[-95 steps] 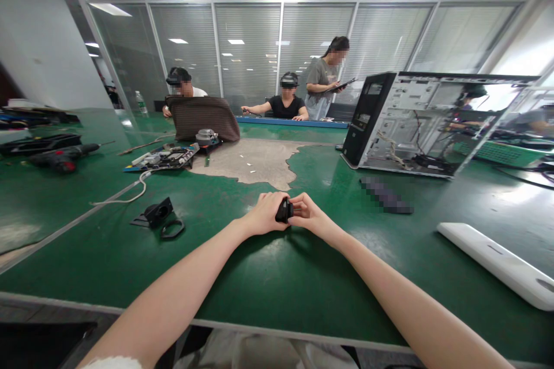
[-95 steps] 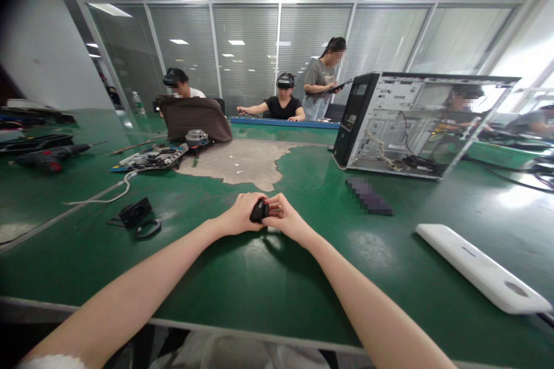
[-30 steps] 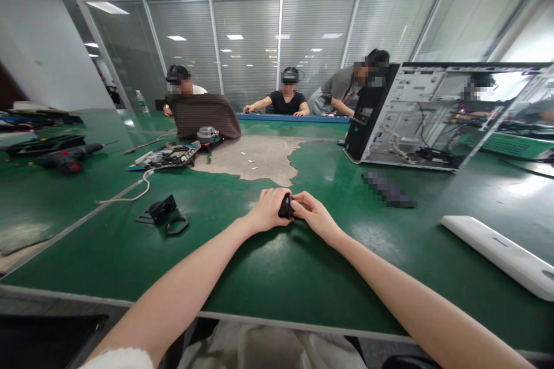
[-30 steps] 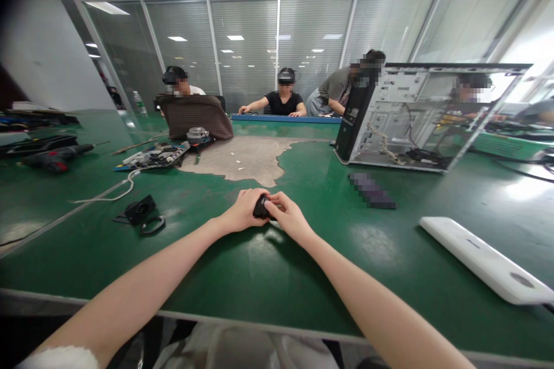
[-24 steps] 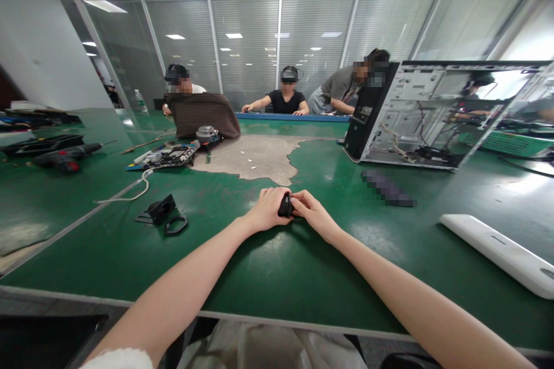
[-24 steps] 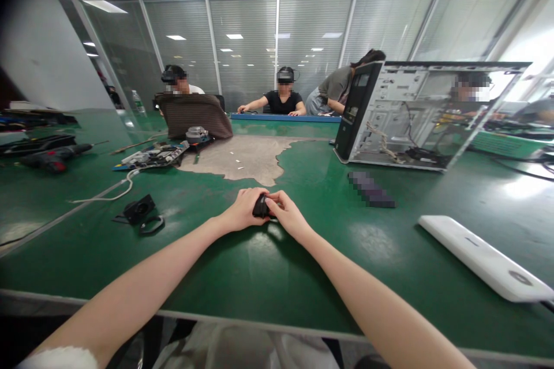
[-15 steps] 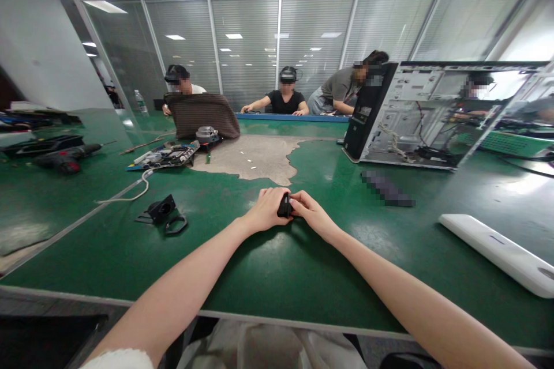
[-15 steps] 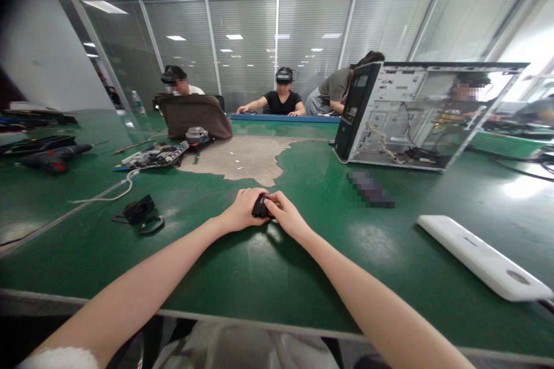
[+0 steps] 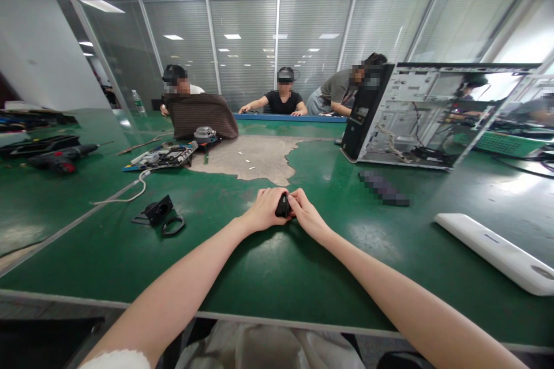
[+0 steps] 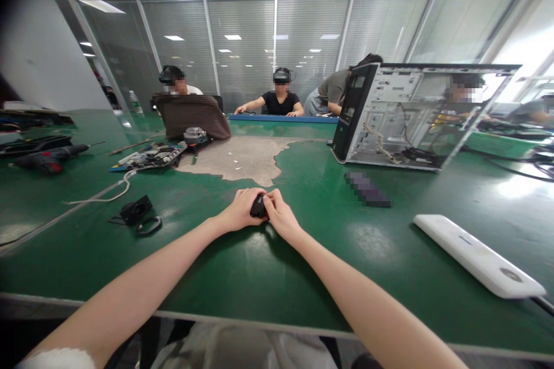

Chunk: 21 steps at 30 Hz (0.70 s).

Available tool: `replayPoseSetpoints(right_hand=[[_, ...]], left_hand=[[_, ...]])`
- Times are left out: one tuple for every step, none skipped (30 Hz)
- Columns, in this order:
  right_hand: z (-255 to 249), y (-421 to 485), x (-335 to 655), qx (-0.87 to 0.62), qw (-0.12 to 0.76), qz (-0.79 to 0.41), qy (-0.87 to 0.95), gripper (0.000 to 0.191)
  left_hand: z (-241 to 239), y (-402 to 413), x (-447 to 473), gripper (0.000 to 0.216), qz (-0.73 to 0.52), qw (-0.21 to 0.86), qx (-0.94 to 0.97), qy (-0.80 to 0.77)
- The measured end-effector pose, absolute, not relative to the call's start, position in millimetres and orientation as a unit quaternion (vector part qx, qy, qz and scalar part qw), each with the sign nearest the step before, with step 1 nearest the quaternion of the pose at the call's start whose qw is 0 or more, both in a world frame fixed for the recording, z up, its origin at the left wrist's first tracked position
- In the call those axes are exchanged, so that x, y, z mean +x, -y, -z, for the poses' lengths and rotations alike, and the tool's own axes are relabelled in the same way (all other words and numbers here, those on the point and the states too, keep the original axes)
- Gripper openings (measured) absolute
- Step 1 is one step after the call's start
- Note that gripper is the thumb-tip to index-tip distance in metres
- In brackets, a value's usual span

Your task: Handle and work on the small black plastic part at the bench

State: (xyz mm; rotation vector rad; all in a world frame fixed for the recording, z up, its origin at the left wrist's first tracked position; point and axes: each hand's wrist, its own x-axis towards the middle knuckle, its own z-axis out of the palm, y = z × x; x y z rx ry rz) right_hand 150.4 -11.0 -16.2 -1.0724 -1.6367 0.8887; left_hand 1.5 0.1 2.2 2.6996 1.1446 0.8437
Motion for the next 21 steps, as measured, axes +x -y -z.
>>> replayPoseSetpoints(right_hand=[[16.4, 11.2, 150.2, -0.440, 0.474, -0.356, 0.675, 0.018], [16.1, 11.7, 150.3, -0.439, 0.471, -0.350, 0.680, 0.018], [15.4, 12.4, 150.6, -0.436, 0.468, -0.345, 0.686, 0.017], [14.5, 13.4, 151.1, -0.433, 0.465, -0.342, 0.693, 0.016], [13.2, 14.6, 151.7, -0.427, 0.462, -0.342, 0.698, 0.016], [11.9, 15.8, 152.4, -0.420, 0.460, -0.343, 0.703, 0.015], [10.5, 17.1, 153.0, -0.412, 0.458, -0.346, 0.708, 0.014], [9.2, 18.3, 153.5, -0.403, 0.457, -0.350, 0.711, 0.014], [8.1, 19.3, 153.9, -0.397, 0.456, -0.354, 0.713, 0.014], [7.2, 20.0, 154.0, -0.392, 0.457, -0.356, 0.715, 0.015], [6.7, 20.4, 153.9, -0.392, 0.457, -0.357, 0.714, 0.015], [6.6, 20.3, 153.5, -0.395, 0.460, -0.357, 0.711, 0.015], [6.7, 19.8, 152.9, -0.401, 0.465, -0.357, 0.704, 0.015], [7.2, 18.8, 152.2, -0.409, 0.472, -0.358, 0.695, 0.016], [7.9, 17.6, 151.4, -0.415, 0.478, -0.360, 0.685, 0.018], [8.7, 16.1, 150.6, -0.419, 0.484, -0.366, 0.676, 0.019], [9.6, 14.5, 150.0, -0.420, 0.487, -0.374, 0.668, 0.020], [10.5, 12.9, 149.4, -0.418, 0.489, -0.384, 0.663, 0.020], [11.3, 11.5, 149.0, -0.416, 0.488, -0.393, 0.659, 0.020], [12.0, 10.3, 148.8, -0.417, 0.486, -0.399, 0.657, 0.020], [12.5, 9.3, 148.7, -0.420, 0.483, -0.400, 0.656, 0.020]], left_hand=[[-2.4, 0.2, 1.5, 0.055, -0.276, 0.046, 0.884, -0.375], [-2.6, 0.4, 1.5, 0.056, -0.276, 0.045, 0.884, -0.375], [-2.6, 0.5, 1.5, 0.056, -0.277, 0.045, 0.884, -0.375], [-2.5, 0.5, 1.4, 0.056, -0.278, 0.044, 0.884, -0.374], [-2.2, 0.4, 1.3, 0.057, -0.279, 0.042, 0.884, -0.373], [-1.8, 0.2, 1.2, 0.057, -0.281, 0.040, 0.883, -0.373], [-1.3, 0.0, 1.2, 0.057, -0.283, 0.038, 0.883, -0.372], [-0.8, -0.3, 1.2, 0.056, -0.284, 0.036, 0.883, -0.372], [-0.4, -0.6, 1.3, 0.056, -0.285, 0.035, 0.883, -0.373], [0.0, -0.9, 1.4, 0.055, -0.286, 0.033, 0.882, -0.373], [0.3, -1.1, 1.5, 0.055, -0.286, 0.033, 0.882, -0.374], [0.4, -1.3, 1.7, 0.055, -0.286, 0.032, 0.882, -0.374], [0.4, -1.4, 1.7, 0.055, -0.285, 0.032, 0.882, -0.374], [0.3, -1.4, 1.8, 0.055, -0.284, 0.031, 0.882, -0.374], [0.2, -1.4, 1.8, 0.055, -0.284, 0.031, 0.883, -0.374], [0.1, -1.4, 1.8, 0.055, -0.283, 0.031, 0.883, -0.372], [0.0, -1.5, 1.7, 0.055, -0.282, 0.032, 0.884, -0.371], [-0.1, -1.6, 1.7, 0.056, -0.282, 0.033, 0.885, -0.370], [-0.1, -1.7, 1.6, 0.056, -0.282, 0.034, 0.885, -0.370], [0.0, -1.8, 1.5, 0.057, -0.281, 0.035, 0.885, -0.370], [0.0, -1.9, 1.5, 0.057, -0.281, 0.035, 0.885, -0.370]])
